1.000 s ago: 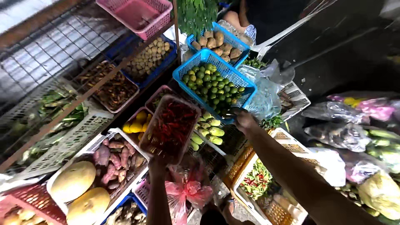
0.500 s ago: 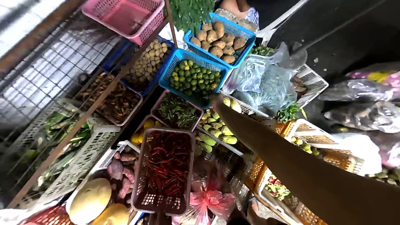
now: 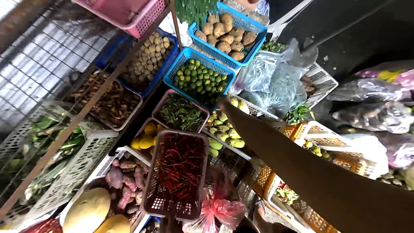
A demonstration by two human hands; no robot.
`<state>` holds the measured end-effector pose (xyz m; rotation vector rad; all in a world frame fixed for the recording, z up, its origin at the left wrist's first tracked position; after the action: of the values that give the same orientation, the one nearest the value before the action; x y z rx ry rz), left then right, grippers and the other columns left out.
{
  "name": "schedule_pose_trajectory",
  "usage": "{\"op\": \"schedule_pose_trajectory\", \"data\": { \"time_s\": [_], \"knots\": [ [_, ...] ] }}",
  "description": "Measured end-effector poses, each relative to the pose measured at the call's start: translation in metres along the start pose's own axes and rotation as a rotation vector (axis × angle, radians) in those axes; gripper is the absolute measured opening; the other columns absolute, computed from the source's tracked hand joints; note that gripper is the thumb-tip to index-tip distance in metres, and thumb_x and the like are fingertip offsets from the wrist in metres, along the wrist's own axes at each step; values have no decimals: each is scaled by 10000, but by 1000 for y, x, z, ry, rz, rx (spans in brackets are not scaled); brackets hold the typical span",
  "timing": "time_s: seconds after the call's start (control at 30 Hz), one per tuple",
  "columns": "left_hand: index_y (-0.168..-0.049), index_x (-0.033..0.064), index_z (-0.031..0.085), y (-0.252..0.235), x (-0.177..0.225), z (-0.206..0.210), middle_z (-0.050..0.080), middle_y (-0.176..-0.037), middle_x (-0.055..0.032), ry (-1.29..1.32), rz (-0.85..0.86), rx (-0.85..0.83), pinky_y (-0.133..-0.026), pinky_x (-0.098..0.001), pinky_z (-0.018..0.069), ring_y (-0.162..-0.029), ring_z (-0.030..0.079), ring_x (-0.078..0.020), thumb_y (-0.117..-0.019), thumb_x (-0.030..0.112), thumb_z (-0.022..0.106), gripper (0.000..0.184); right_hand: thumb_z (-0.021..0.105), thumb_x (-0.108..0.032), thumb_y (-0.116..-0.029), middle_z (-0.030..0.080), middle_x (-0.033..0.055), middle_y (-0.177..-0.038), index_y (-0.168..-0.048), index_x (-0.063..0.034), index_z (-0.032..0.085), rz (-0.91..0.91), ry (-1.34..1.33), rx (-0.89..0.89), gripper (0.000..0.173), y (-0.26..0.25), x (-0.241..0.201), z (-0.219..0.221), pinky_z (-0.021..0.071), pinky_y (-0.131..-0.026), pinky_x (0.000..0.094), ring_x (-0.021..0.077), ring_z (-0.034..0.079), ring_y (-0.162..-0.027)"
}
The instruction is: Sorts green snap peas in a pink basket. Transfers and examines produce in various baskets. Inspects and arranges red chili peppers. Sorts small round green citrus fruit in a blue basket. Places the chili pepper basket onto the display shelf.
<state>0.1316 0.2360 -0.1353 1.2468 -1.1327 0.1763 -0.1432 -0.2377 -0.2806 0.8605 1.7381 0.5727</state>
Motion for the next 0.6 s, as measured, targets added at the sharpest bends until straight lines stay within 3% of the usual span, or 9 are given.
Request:
{"op": "schedule_pose_trajectory", "data": {
  "time_s": [0.1, 0.27, 0.33, 0.47, 0.6],
  "knots": [
    [-1197, 31, 542, 0, -5, 3, 708, -935, -58, -1, -30, 27, -691, -364, 646, -799, 728, -154, -1029, 50, 489, 177, 656, -186, -968, 605, 281, -1278, -1361, 12, 541, -5, 84, 18, 455, -1, 11, -1, 590, -864, 604, 420, 662, -1099],
    [-1241, 33, 535, -1, -9, 6, 701, -958, -76, -27, -66, 51, -679, -367, 634, -802, 718, -160, -1051, 105, 514, 205, 709, -254, -969, 588, 269, -1327, -1393, -25, 548, -21, 12, -27, 508, 8, 8, -9, 574, -866, 635, 437, 636, -1147],
    [-1233, 27, 553, -2, -9, 8, 700, -944, -86, -31, -85, 74, -656, -367, 624, -786, 712, -168, -1050, 132, 539, 212, 686, -298, -987, 585, 251, -1352, -1413, -50, 541, -78, -10, -75, 514, 17, 11, -17, 568, -876, 643, 431, 630, -1163],
    [-1225, 1, 557, -9, -8, 17, 695, -963, -129, 44, -114, 83, -686, -408, 620, -807, 706, -211, -1049, 130, 543, 219, 568, -304, -1061, 609, 169, -1398, -1458, -86, 524, -170, 152, -295, 455, 44, 23, -37, 564, -923, 566, 346, 645, -1186],
    [-1171, -29, 590, -15, -5, 27, 704, -929, -152, 115, -96, 75, -693, -420, 619, -792, 707, -228, -1021, 109, 585, 204, 568, -292, -1052, 627, 202, -1340, -1393, -49, 583, -181, 299, -261, 420, 67, 56, -75, 559, -950, 568, 344, 647, -1178]
  ]
}}
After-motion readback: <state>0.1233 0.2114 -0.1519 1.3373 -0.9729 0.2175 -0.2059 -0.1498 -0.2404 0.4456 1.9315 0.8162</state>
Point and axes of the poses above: each hand's wrist, its own y-axis away from the middle knuckle, its own z-axis out of the palm, x = y × z, the point moved 6 cm from there along -y, towards the middle knuckle
